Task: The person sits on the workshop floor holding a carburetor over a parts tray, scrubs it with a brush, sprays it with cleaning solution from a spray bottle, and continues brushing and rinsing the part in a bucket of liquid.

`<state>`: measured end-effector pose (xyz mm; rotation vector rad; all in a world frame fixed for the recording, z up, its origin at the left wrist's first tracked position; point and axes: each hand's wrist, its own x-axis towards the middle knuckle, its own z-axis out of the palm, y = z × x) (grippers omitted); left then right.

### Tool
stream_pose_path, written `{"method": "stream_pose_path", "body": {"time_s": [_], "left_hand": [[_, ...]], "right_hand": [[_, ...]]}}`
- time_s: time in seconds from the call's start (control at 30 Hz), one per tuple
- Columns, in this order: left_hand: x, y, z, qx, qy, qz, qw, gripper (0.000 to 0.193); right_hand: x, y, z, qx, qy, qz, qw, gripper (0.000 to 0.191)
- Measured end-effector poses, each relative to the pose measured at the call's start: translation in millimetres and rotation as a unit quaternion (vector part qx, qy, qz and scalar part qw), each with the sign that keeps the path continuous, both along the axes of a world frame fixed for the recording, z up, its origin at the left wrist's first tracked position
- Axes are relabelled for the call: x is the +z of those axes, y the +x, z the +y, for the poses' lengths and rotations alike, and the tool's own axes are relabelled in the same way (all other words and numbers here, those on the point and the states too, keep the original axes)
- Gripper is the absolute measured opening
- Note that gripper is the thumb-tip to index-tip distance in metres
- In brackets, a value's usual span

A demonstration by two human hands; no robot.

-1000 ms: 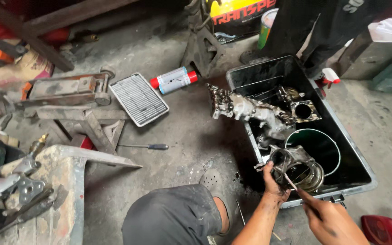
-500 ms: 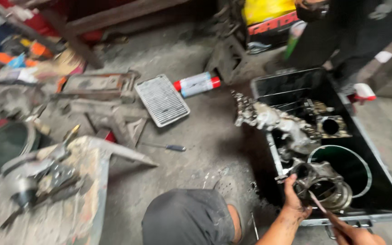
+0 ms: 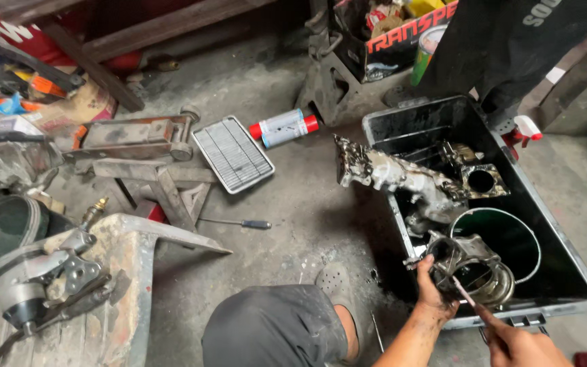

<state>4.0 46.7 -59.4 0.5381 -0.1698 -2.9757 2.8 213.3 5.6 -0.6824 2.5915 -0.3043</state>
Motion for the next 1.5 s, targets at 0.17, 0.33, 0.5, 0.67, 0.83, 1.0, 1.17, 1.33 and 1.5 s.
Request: {"method": "stream_pose_path", "body": {"time_s": [0.17, 0.33, 0.5, 0.67, 0.83, 1.0, 1.17, 1.33, 1.5], "left_hand": [[-4, -7, 5, -0.038, -0.040, 0.007, 0.998, 0.065], [-1, -9, 3, -0.005, -0.012, 0.016, 1.000, 0.069], [-23, -14, -1, 0.010, -0.059, -0.094, 0.994, 0.065], [-39, -16, 15, 0.093, -0.229, -0.136, 0.959, 0.023], [-19, -8, 28, 0.024, -0.077, -0.035, 0.996, 0.068], [-31, -10, 30, 0.004, -0.119, 0.016, 0.993, 0.073], [-54, -5, 15, -0.053, -0.107, -0.103, 0.988, 0.074], [-80, -11, 17, -0.003, -0.054, -0.021, 0.998, 0.076], [-36, -24, 18, 0.002, -0.061, -0.010, 0.998, 0.072]], "right_hand": [[40, -4, -15, -0.076, -0.001, -0.043, 0.996, 0.053], [75, 16, -25, 0.033, -0.277, 0.057, 0.958, 0.049], [86, 12, -26, -0.029, 0.007, -0.065, 0.997, 0.062], [98, 12, -15, -0.026, -0.216, -0.038, 0.975, 0.047], [116, 37, 10, -0.011, -0.082, -0.012, 0.996, 0.067], [116, 18, -7, -0.009, -0.030, 0.027, 0.999, 0.056], [122, 33, -16, 0.006, -0.092, -0.008, 0.996, 0.054], [111, 27, -10, -0.007, -0.007, 0.015, 1.000, 0.050], [79, 14, -22, -0.020, -0.018, -0.015, 1.000, 0.032]]}}
